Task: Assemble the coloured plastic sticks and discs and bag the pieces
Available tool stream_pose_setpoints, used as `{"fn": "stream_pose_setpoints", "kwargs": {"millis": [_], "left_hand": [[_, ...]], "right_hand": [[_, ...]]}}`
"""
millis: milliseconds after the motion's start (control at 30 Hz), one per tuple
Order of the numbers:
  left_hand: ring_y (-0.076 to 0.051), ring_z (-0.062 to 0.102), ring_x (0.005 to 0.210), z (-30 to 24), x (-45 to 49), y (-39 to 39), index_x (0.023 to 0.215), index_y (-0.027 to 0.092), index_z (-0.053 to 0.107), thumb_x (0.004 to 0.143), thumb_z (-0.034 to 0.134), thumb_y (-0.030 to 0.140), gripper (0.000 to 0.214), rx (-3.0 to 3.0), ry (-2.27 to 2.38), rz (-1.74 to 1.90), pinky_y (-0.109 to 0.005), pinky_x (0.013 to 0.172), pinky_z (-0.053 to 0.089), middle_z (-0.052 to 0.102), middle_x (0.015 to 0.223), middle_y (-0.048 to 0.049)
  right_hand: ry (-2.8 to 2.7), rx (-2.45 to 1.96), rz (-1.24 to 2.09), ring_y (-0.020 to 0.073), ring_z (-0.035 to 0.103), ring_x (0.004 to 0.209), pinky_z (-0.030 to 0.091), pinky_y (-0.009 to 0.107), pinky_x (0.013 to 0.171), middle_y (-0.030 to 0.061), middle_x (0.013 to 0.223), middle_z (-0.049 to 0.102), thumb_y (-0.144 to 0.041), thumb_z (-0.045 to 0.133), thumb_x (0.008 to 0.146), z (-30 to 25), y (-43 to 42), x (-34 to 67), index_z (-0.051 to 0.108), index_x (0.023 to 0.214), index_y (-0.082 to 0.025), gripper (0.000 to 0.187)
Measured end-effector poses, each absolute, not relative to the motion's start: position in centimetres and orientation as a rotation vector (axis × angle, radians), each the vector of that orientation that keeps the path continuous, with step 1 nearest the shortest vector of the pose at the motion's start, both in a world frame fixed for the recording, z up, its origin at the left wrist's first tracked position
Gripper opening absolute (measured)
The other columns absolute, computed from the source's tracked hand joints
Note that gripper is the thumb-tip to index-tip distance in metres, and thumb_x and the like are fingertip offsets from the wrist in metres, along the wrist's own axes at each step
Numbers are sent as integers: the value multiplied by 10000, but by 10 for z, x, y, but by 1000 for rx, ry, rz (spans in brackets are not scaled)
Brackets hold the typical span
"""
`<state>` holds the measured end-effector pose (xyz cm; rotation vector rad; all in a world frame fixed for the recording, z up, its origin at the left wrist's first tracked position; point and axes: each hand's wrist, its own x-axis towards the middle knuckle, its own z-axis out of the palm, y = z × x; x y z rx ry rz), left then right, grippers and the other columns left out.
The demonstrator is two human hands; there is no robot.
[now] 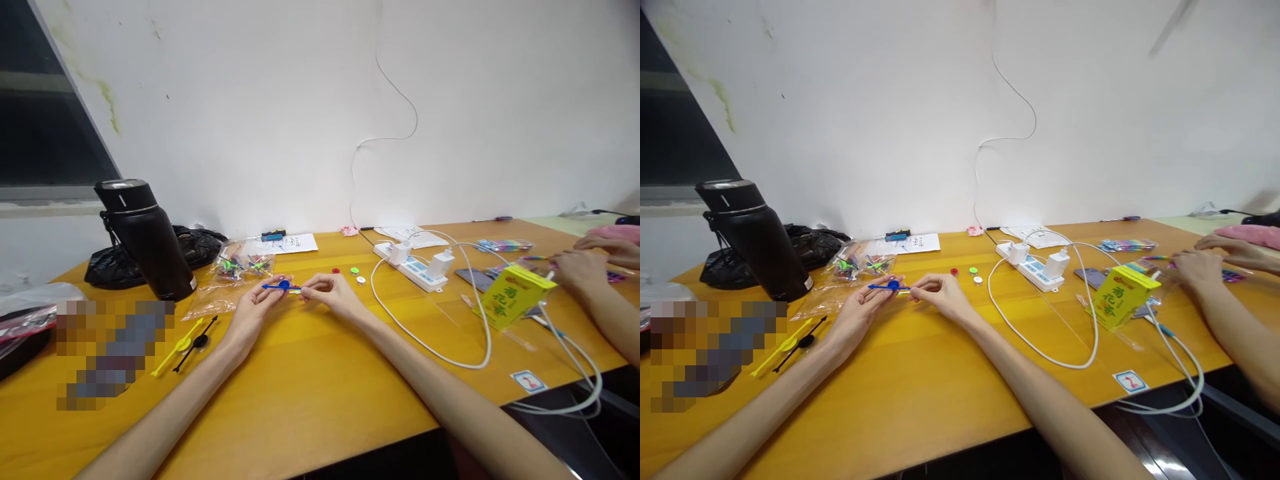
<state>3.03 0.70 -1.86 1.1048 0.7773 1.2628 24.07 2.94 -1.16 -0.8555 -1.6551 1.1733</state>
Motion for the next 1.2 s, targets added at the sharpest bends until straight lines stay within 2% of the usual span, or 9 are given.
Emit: {"fn": "stream_pose_setpoints", "kwargs": {"millis": [233, 467, 700, 900, 1000, 1200], "left_hand": [[-273, 619, 1249, -11, 31, 2, 1233, 206, 664, 772, 814, 396, 520, 1293, 863, 1270, -409, 1134, 416, 688, 1300, -115], [-286, 664, 1174, -9, 28, 3, 1172, 184, 692, 751, 826, 425, 503, 1296, 959, 1315, -414, 1086, 453, 731, 1209, -126], [-291, 702, 1102, -7, 27, 3, 1109, 162, 699, 744, 827, 445, 479, 1262, 938, 1292, -426, 1067, 476, 755, 1142, -132], [-297, 655, 1191, -9, 27, 6, 1182, 180, 666, 746, 819, 467, 544, 1313, 910, 1293, -420, 1089, 450, 730, 1211, -130], [-269, 677, 1149, -9, 28, 5, 1185, 212, 639, 780, 796, 450, 495, 1322, 880, 1305, -403, 1068, 465, 736, 1202, -110], [-261, 671, 1136, -8, 27, 5, 1098, 214, 699, 791, 782, 428, 383, 1418, 967, 1355, -344, 1013, 503, 695, 1256, -81]], "right_hand": [[-1705, -880, 967, 208, 719, 807, 563, 330, 791, 86, 857, 758, -468, 752, 811, -7, 23, 238, 736, 903, -148, 333], [-1827, -868, 822, 204, 722, 810, 560, 311, 782, 69, 881, 762, -429, 699, 875, -4, 16, 234, 740, 905, -169, 266], [-1837, -839, 842, 199, 720, 808, 560, 318, 804, 71, 878, 761, -440, 682, 887, -4, 14, 232, 717, 915, -168, 276], [-1837, -859, 958, 201, 730, 786, 559, 307, 757, 69, 865, 766, -457, 684, 878, -4, 9, 227, 671, 910, -170, 289], [-1897, -839, 1068, 198, 732, 790, 553, 292, 748, 62, 857, 764, -464, 680, 878, -7, 6, 223, 661, 901, -179, 287], [-2046, -779, 1087, 162, 699, 711, 535, 256, 699, 39, 828, 755, -438, 609, 932, -11, 6, 223, 661, 954, -189, 255]]}}
